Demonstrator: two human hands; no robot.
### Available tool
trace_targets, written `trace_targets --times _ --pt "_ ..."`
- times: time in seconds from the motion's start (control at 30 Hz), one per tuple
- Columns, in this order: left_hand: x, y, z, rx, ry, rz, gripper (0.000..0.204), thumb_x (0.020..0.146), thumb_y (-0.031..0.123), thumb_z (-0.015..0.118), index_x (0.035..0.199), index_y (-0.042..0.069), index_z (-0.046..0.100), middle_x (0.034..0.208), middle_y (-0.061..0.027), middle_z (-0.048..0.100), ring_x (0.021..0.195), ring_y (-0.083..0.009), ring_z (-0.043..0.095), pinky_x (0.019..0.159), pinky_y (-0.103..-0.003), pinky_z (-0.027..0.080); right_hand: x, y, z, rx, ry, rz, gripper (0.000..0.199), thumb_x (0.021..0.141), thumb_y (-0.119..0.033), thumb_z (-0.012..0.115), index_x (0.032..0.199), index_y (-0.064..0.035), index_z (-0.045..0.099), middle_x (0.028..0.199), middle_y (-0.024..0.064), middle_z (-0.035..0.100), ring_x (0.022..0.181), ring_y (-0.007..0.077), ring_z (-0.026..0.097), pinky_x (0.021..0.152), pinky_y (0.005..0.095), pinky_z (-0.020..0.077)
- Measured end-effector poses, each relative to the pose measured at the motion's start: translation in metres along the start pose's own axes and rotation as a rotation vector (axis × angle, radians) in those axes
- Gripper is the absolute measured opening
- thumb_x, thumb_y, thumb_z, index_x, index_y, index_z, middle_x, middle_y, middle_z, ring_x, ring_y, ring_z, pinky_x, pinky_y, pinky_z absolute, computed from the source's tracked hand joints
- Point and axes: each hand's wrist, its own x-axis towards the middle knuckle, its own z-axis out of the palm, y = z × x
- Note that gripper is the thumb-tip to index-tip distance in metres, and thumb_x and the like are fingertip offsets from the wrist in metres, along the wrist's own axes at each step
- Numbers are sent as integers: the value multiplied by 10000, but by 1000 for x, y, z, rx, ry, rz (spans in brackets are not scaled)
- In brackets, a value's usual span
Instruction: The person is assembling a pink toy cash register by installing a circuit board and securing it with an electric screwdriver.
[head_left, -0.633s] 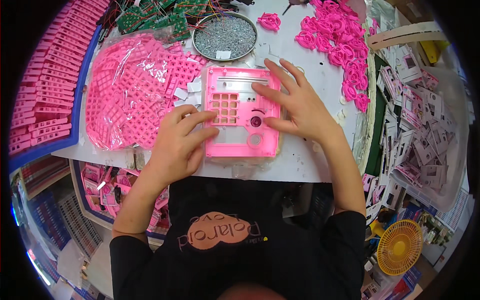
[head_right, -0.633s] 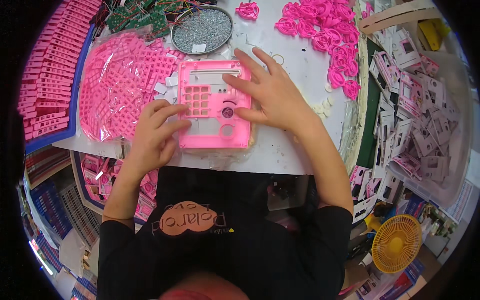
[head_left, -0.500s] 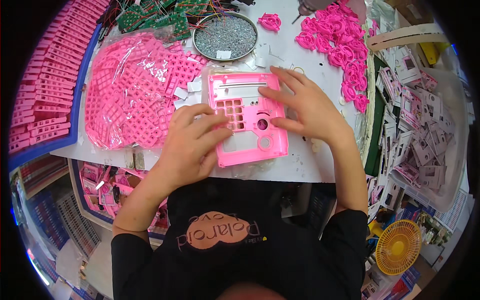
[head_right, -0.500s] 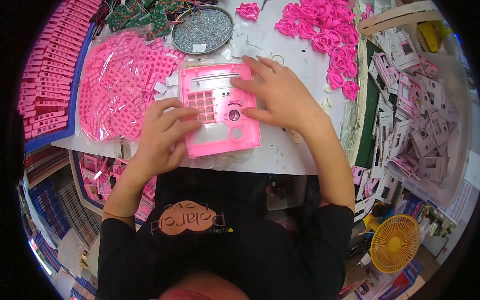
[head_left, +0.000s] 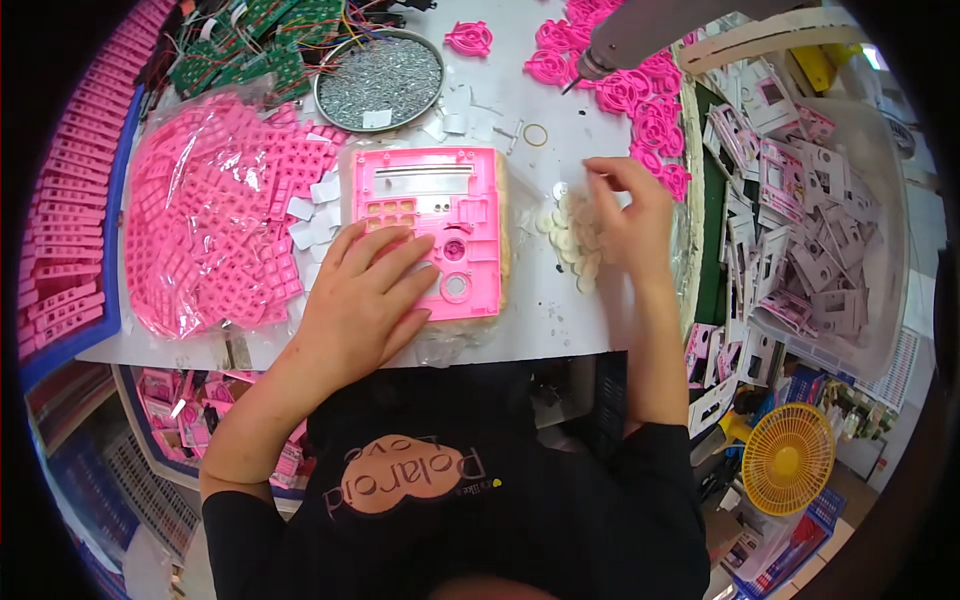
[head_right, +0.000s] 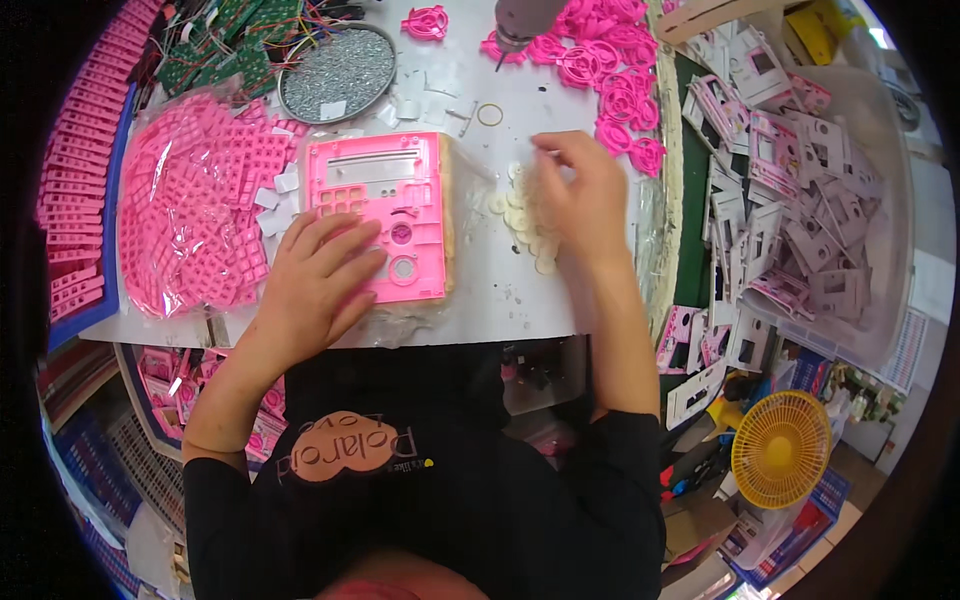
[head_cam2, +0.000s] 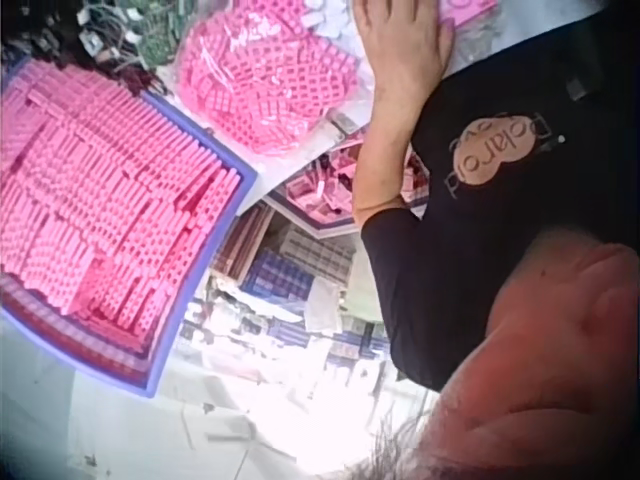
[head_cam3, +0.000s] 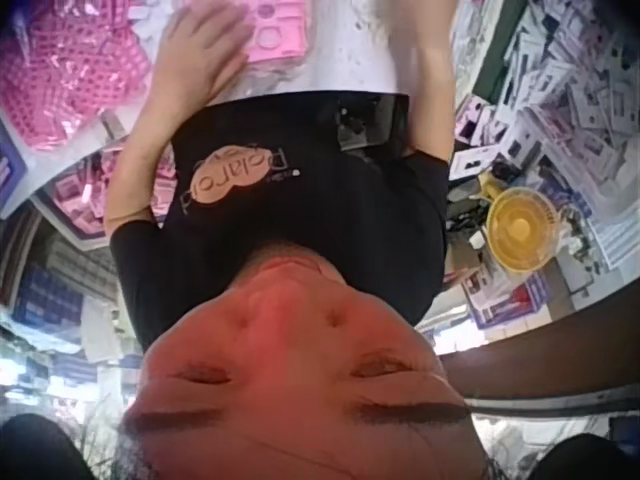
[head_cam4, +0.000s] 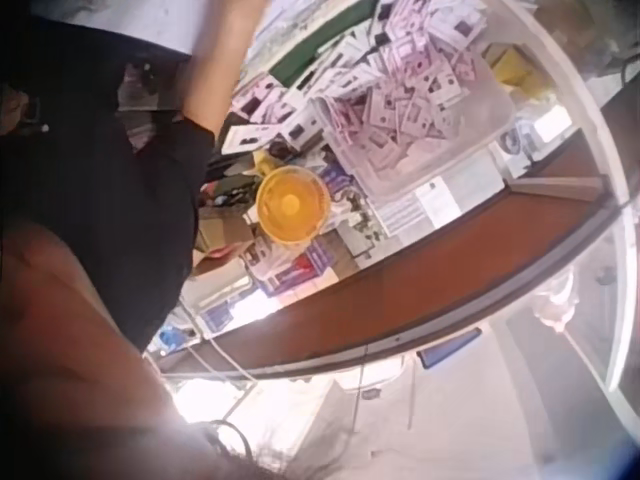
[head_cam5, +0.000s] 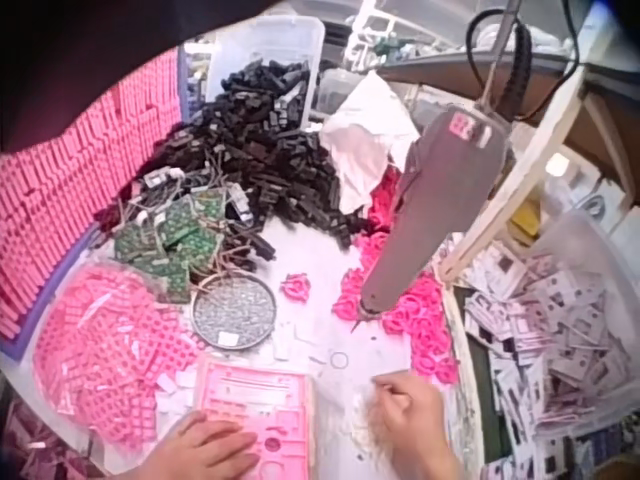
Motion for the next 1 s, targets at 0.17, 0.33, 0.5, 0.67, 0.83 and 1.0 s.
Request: trace_targets --times 0.17,0.33,0.5,0.67,0.83,1.0 --pt "1 0 2 -9 5 -11 399 783 202 740 1159 96 660 1366 -101 580 1271 -345 501 1110 -559 343 12 0 -14 -419 -117 -108 196 818 -176 711 961 -48 752 949 112 713 990 291 622 881 419 509" --pt "2 1 3 -28 13 -23 390 778 182 737 1151 95 662 1364 -111 572 1289 -355 482 1115 -566 327 18 -6 5 -690 -174 -273 176 785 -178 725 913 -57 728 917 107 684 953 329 581 819 435 509" --pt "10 10 -5 -221 176 -94 286 835 156 716 1106 72 672 1153 -125 655 1049 -290 609 927 -442 464 12 -20 10 -313 -79 -306 118 782 -103 751 868 -42 698 901 88 653 815 287 609 730 363 520" --pt "20 26 -9 -1152 96 -544 189 980 191 636 1046 16 661 846 -22 671 703 -98 595 611 -264 463 -35 -77 37 220 -181 -666 172 720 13 804 858 -31 711 928 99 641 771 202 637 674 287 512" --pt "13 12 -8 -1511 -129 -588 180 1023 182 588 975 12 623 754 34 585 642 -15 495 556 -208 393 -63 -87 48 390 -255 -648 176 738 48 810 880 -6 719 979 143 656 752 214 673 604 296 534" --pt "3 33 -7 -1135 91 -546 144 987 120 640 900 13 599 709 47 558 609 -5 468 522 -198 365 -76 -88 63 363 -153 -398 176 773 19 791 929 1 713 906 112 691 717 216 687 581 306 532"
